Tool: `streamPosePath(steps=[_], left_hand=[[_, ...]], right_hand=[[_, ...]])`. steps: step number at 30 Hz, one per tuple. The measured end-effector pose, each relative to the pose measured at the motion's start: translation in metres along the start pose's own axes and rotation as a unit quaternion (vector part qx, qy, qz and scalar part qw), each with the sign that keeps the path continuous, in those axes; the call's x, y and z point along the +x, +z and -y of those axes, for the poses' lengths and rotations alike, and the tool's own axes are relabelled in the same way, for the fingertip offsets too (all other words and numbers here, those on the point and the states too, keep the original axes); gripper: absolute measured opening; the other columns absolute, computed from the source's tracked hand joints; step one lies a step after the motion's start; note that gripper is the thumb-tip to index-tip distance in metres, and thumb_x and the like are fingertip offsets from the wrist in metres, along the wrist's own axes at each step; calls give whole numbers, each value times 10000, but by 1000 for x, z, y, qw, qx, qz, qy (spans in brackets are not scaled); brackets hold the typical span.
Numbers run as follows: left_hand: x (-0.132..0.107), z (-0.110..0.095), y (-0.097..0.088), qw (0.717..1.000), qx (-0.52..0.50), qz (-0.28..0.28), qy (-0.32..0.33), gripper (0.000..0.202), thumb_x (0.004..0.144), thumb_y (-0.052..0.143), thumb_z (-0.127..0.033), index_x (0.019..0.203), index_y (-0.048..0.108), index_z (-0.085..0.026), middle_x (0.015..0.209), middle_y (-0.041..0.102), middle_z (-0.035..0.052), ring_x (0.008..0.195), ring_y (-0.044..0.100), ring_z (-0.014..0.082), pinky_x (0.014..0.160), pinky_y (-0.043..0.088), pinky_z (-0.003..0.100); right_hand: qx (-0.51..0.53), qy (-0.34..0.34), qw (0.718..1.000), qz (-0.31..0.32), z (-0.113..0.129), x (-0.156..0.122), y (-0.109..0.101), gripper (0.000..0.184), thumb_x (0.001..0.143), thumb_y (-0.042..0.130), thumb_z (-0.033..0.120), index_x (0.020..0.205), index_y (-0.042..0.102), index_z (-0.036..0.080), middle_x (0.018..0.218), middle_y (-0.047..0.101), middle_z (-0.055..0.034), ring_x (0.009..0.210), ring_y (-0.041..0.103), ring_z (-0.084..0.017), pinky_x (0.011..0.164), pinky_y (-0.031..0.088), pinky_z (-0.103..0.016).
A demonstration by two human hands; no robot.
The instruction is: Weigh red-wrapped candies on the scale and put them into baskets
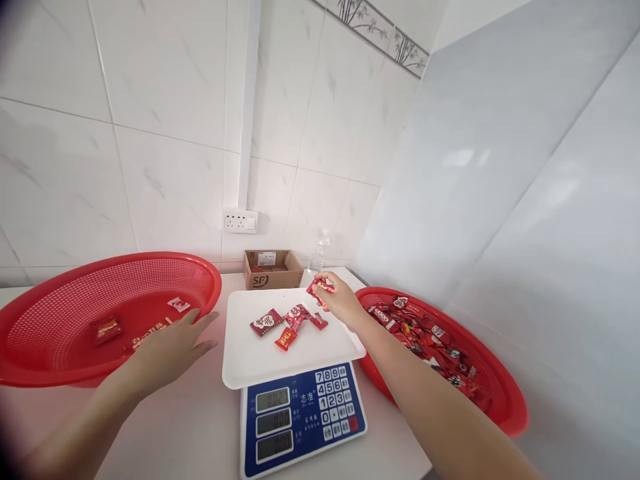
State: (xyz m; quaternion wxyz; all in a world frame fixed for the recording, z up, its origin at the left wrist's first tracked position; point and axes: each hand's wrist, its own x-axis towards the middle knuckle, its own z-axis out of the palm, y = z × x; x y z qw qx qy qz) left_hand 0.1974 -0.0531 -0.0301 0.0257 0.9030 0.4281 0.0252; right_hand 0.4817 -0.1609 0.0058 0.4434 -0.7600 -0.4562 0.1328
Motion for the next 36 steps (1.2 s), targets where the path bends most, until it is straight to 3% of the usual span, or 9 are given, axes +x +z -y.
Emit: streamPosePath(steps=[6, 10, 13, 16, 23, 29, 32, 36], left_hand=[[-1, -1, -3, 1000, -2, 10, -2, 503, 902, 339, -373, 1395, 325, -271, 1352, 437, 147, 991, 599, 326, 784, 474, 468], [-1, 1, -1, 1000, -12, -4, 11, 502, 900, 325, -389, 1390, 328, -277, 1315, 461, 146, 961, 606, 315, 758, 482, 459], [-1, 1, 1, 1000, -10, -11, 17, 499, 902, 315, -402, 1378, 352, -258, 1312, 465, 153, 958, 605, 316, 746, 487, 450], [-1, 0, 1, 1000, -7, -3, 13, 503, 904, 314, -403, 1379, 353, -244, 1317, 461, 158, 957, 605, 310, 744, 489, 440], [-1, 0, 0, 1000, -16, 2, 9, 511, 903, 308, -398, 1393, 329, -255, 1339, 439, 158, 973, 596, 317, 750, 482, 449], [-2, -1, -1, 1000, 1, -3, 8, 492, 905, 332, -389, 1376, 355, -250, 1307, 466, 155, 940, 609, 300, 736, 491, 430], [-2, -2, -1, 1000, 5, -2, 9, 496, 905, 328, -392, 1376, 356, -242, 1299, 471, 157, 937, 609, 301, 734, 494, 437], [-2, -2, -1, 1000, -3, 0, 8, 503, 902, 323, -388, 1384, 346, -246, 1306, 465, 160, 954, 603, 312, 744, 490, 448]], right_hand=[[-30, -44, 995, 83, 22, -18, 11, 320, 785, 511, 450, 1034, 538, 249, 874, 642, 1, 659, 571, -123, 598, 460, -256], [-116, -46, 979, 160, 15, -24, 11, 359, 778, 519, 444, 1086, 522, 261, 792, 634, 14, 626, 555, -127, 595, 438, -265], [-226, -59, 965, 120, 4, -23, 7, 329, 776, 524, 412, 1079, 547, 285, 821, 636, 2, 750, 589, -168, 689, 434, -298], [-262, -59, 961, 68, 0, -23, 2, 300, 802, 481, 387, 1079, 542, 289, 844, 637, -6, 789, 593, -184, 713, 431, -313], [-271, -74, 956, 88, 7, -30, 8, 312, 849, 397, 419, 1105, 531, 301, 822, 652, -2, 742, 605, -181, 671, 429, -295], [-393, -24, 912, 120, 7, -32, 16, 554, 825, 460, 378, 1368, 362, 321, 1118, 639, -82, 964, 606, -281, 710, 442, -340], [-346, -39, 924, 160, 5, -32, 19, 575, 822, 468, 309, 1385, 356, 290, 1355, 483, -66, 1154, 508, -271, 881, 426, -369], [-285, -75, 930, 219, -1, -32, 27, 579, 827, 458, 256, 1394, 345, 274, 1455, 345, -31, 1313, 333, -223, 1061, 285, -368]])
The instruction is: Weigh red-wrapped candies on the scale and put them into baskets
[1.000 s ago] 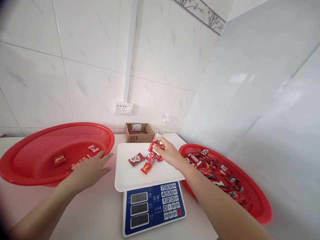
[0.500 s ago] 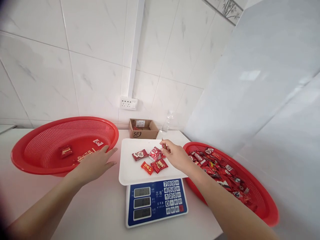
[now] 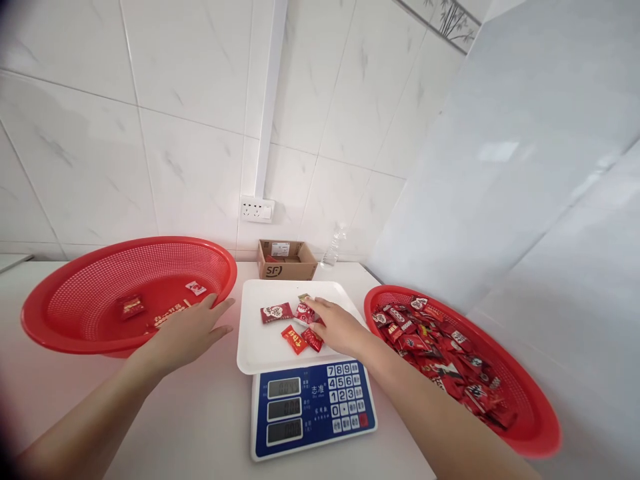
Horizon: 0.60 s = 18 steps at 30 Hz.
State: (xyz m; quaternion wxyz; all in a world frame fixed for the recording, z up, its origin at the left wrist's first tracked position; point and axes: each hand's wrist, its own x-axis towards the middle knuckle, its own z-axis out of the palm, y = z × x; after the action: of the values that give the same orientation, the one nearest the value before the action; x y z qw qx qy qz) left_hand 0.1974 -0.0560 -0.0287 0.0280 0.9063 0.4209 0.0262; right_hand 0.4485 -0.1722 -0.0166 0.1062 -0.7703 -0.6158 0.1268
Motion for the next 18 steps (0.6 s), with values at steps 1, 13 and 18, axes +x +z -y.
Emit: streamPosePath(steps=[1, 13, 18], left_hand=[[0, 0, 0, 1000, -3, 1, 0, 505, 901, 322, -388, 1386, 342, -249, 1312, 460, 160, 961, 601, 314, 748, 489, 451], [1, 1, 1, 1000, -10, 3, -2, 515, 896, 330, -390, 1394, 326, -258, 1331, 447, 159, 977, 597, 319, 762, 482, 459], [1, 0, 1, 1000, -12, -1, 0, 511, 899, 315, -396, 1388, 340, -252, 1354, 422, 170, 993, 588, 321, 776, 475, 472]], right_hand=[[7, -14, 1000, 5, -1, 1, 2, 578, 831, 454, 259, 1396, 339, 281, 1455, 344, -25, 1322, 318, -216, 1070, 273, -371], [-46, 21, 998, -39, -9, 13, 9, 479, 846, 447, 296, 1318, 475, 222, 1324, 510, -101, 1231, 439, -263, 1002, 359, -407], [-46, -13, 999, -26, -2, 9, 15, 479, 859, 429, 329, 1321, 475, 211, 1411, 410, -78, 1324, 310, -233, 1091, 243, -407]])
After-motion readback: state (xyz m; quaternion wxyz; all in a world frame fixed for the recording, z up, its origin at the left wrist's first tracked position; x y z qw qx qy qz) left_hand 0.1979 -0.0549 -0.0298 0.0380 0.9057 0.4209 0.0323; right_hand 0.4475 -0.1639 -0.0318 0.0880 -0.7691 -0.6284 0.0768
